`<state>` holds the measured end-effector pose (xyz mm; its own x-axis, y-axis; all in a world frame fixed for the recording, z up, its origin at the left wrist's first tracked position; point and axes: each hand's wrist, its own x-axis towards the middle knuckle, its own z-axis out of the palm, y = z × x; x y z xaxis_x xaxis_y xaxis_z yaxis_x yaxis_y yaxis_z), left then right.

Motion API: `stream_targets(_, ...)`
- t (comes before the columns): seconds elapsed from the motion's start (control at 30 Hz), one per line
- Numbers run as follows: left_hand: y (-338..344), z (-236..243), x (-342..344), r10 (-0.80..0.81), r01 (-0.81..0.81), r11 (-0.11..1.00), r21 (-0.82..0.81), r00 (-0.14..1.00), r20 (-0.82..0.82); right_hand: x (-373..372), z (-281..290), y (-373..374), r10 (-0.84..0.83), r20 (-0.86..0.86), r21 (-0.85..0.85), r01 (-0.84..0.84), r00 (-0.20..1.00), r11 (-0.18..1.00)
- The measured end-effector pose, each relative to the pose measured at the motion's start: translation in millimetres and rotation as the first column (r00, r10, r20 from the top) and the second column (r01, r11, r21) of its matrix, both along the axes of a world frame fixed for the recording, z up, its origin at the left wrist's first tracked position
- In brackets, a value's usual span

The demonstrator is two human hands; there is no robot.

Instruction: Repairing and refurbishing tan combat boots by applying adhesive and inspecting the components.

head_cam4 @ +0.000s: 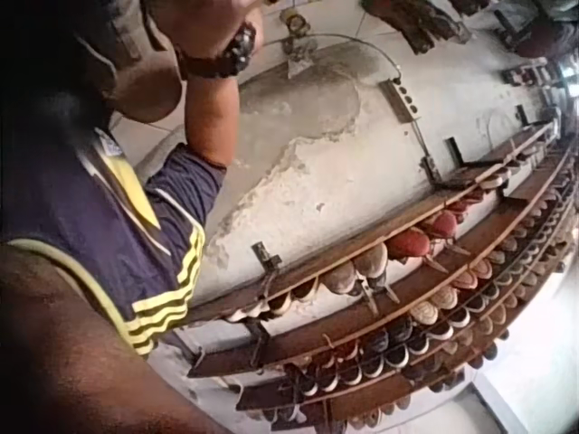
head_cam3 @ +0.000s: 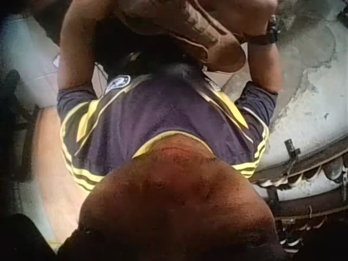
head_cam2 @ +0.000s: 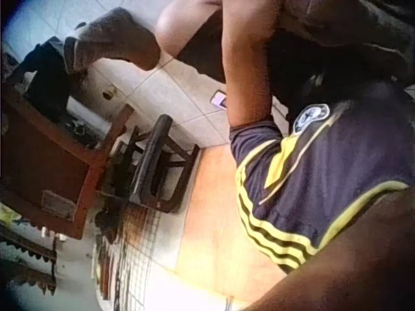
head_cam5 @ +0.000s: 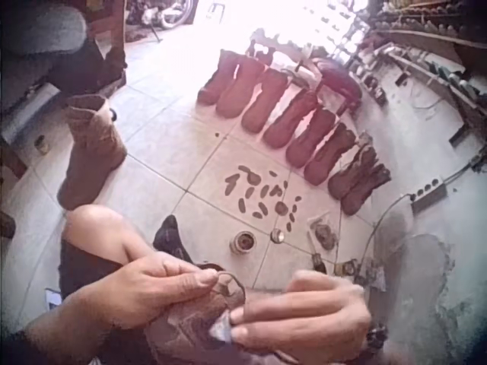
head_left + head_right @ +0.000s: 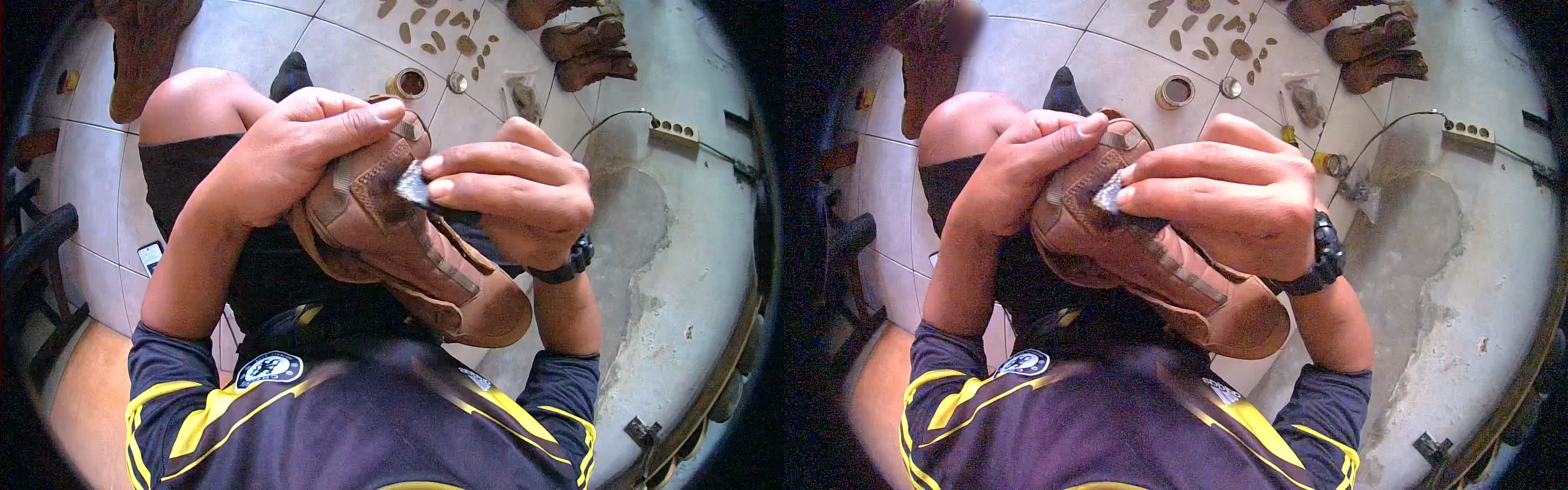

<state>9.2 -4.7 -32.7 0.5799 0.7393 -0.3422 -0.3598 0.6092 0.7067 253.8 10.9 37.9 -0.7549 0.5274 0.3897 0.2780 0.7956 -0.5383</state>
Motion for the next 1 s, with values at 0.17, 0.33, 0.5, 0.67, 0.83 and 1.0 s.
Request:
stream_targets(0.17, 3, 5, 0, -0.065, 0.070, 0.997, -0.033, 0.990, 0.125, -15, 2, 0, 0.061, 0.042, 0.215, -0.069, 0.997, 0.974)
stream_targets(0.33, 3, 2, -1, -0.032, 0.034, 0.999, -0.017, 0.995, 0.097, -20, 5, -5, -0.044, 0.130, 0.291, 0.004, 0.990, 0.957)
stream_targets(0.5, 2, 6, -2, -0.038, 0.039, 0.999, -0.010, 0.995, 0.096, -22, 15, -2, -0.045, 0.200, 0.291, -0.015, 0.979, 0.957)
stream_targets(0.67, 2, 2, -3, -0.054, 0.053, 0.998, 0.018, 0.995, 0.080, -25, 13, -7, 0.034, 0.168, 0.251, -0.076, 0.985, 0.965)
stream_targets(0.83, 1, 5, -2, -0.033, 0.036, 0.999, -0.022, 0.995, 0.099, -28, 18, -11, 0.005, 0.150, 0.168, -0.030, 0.989, 0.985)
stream_targets(1.0, -3, 9, -10, -0.062, 0.061, 0.998, 0.018, 0.996, 0.059, 11, 3, -20, -0.519, -0.317, -0.511, 0.319, 0.794, 0.799)
